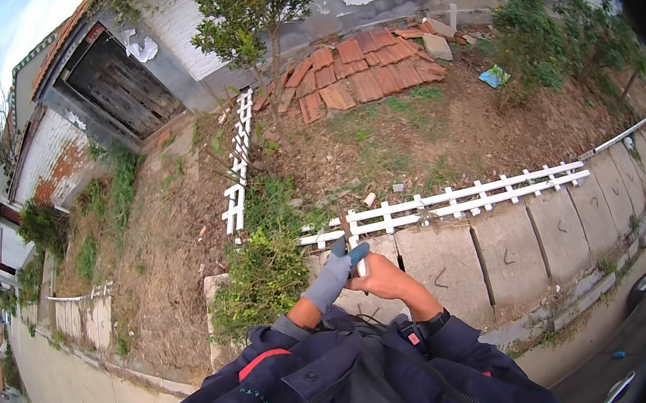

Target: The person uses pruning shears to cut small branches from a tree and a bush in a garden. They hold branches with one hand and cut with the other, then drop the cut pieces to the ground.

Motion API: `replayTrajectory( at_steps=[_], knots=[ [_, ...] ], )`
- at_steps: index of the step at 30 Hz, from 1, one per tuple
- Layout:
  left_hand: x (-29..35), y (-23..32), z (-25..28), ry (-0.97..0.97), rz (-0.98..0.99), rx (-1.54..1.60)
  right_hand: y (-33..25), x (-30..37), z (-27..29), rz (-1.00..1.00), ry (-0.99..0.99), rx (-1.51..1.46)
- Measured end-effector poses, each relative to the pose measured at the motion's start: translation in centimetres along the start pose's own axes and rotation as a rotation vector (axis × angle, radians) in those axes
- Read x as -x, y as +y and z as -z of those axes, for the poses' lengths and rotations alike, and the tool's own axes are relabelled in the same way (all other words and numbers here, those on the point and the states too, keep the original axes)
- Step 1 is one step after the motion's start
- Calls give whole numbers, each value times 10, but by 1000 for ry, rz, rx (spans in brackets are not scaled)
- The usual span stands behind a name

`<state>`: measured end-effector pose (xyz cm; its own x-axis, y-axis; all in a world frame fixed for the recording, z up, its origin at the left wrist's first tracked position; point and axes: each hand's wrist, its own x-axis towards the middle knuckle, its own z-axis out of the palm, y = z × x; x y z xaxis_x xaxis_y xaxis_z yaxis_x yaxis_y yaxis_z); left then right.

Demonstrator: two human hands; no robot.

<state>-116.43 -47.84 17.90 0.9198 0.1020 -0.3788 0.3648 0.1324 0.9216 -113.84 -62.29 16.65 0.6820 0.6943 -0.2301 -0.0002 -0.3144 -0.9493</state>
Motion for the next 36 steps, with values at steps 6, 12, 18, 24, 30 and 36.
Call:
replayTrajectory(
  at_steps=[6,12,18,24,30,36],
  knots=[
    [-4,-7,0,54,37,25,-6,13,-1,179,9,-66],
    [-16,-17,11,28,-41,73,1,32,19,77,-125,-342],
    [-27,-6,31,-36,73,227,29,48,42,-73,75,-422],
    [-44,10,26,-159,48,401,86,78,64,-213,341,-636],
    [-97,-5,13,-292,143,455,121,110,79,-275,576,-756],
    [-179,-20,8,-340,294,622,146,147,93,-397,836,-749]
  ],
)
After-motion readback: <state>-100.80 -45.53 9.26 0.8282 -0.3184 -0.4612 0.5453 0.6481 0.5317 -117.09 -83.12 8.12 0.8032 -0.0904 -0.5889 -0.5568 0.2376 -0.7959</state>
